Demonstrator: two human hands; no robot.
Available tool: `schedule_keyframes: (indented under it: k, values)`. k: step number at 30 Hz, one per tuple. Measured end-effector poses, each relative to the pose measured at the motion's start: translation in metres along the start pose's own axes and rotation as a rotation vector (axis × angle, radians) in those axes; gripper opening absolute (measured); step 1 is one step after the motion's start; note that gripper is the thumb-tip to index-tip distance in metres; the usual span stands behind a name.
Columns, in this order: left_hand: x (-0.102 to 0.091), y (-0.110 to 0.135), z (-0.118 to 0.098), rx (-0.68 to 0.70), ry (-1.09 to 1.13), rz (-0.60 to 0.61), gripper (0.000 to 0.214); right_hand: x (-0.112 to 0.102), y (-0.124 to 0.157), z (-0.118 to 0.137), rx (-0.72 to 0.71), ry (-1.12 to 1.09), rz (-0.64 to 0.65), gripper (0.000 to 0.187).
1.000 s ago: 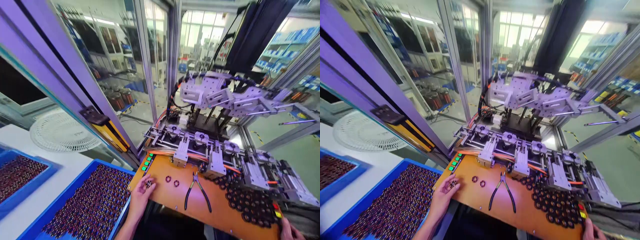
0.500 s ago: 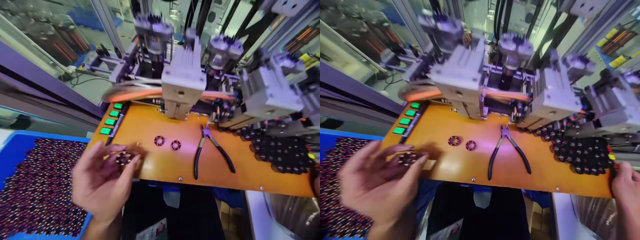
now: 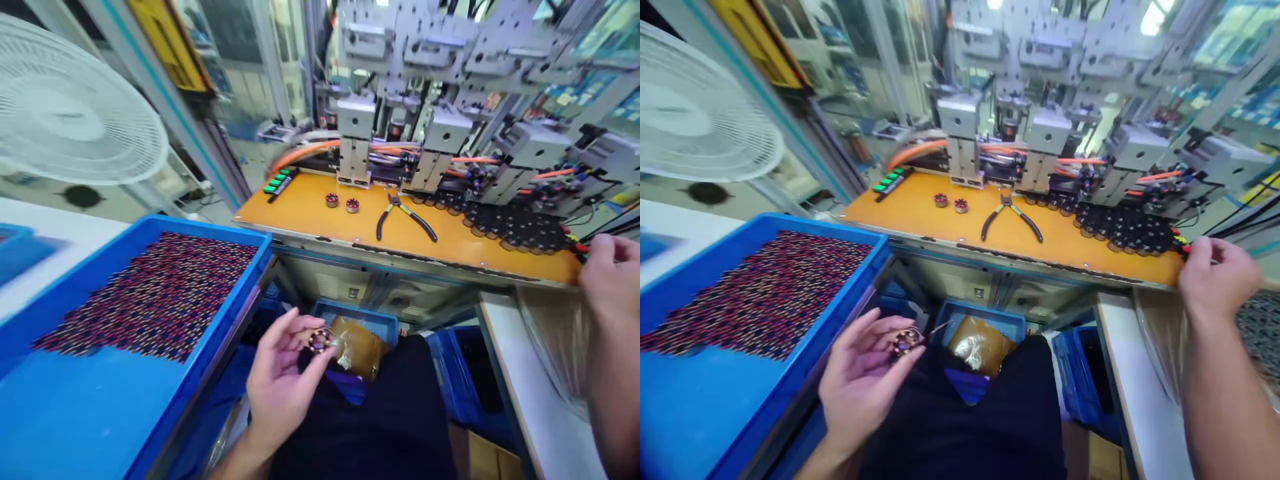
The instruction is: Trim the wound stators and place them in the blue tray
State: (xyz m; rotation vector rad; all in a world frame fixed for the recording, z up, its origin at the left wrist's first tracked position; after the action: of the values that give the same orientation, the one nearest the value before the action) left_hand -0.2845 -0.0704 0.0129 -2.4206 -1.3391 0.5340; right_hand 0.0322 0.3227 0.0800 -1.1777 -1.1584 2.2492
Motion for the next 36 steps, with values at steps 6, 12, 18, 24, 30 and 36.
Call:
schedule_keyframes:
  k: [6, 12, 18, 24, 30, 36]
  values:
    - [-0.025, 0.052, -0.037, 0.14, 0.002, 0.042, 0.073, -0.093, 0.114, 0.199, -0.303, -0.868, 0.403, 0.025]
    - [-0.042, 0.083, -0.051, 0.248, -0.012, 0.066, 0.075, -0.16, 0.191, 0.286, -0.833, -1.028, 0.709, 0.025]
    - [-0.048, 0.087, -0.052, 0.276, 0.035, 0.075, 0.075, -0.163, 0.213, 0.294, -0.873, -0.979, 0.884, 0.025]
    - [-0.039, 0.073, -0.046, 0.1, 0.165, 0.111, 0.073, -0.162, 0.223, 0.284, -0.658, -1.112, 1.159, 0.022]
    - [-0.021, 0.057, -0.042, 0.066, 0.25, 0.186, 0.072, -0.118, 0.213, 0.27, 0.013, -1.354, 1.335, 0.021]
    - [-0.004, 0.048, -0.046, 0.135, 0.27, 0.243, 0.071, -0.084, 0.228, 0.275, 0.698, -1.68, 1.3, 0.035]
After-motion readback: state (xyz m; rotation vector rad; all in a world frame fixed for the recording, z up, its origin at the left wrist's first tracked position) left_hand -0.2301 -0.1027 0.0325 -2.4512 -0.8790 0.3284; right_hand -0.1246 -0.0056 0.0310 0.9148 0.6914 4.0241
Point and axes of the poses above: each hand's wrist, its own y-axis away from the middle knuckle, its own x-axis out of the palm, z = x × y, the point moved 4 cm from there along -y, towards the middle knuckle, and after that the axes turned 14 degrees about -y, right-handed, at the moved point
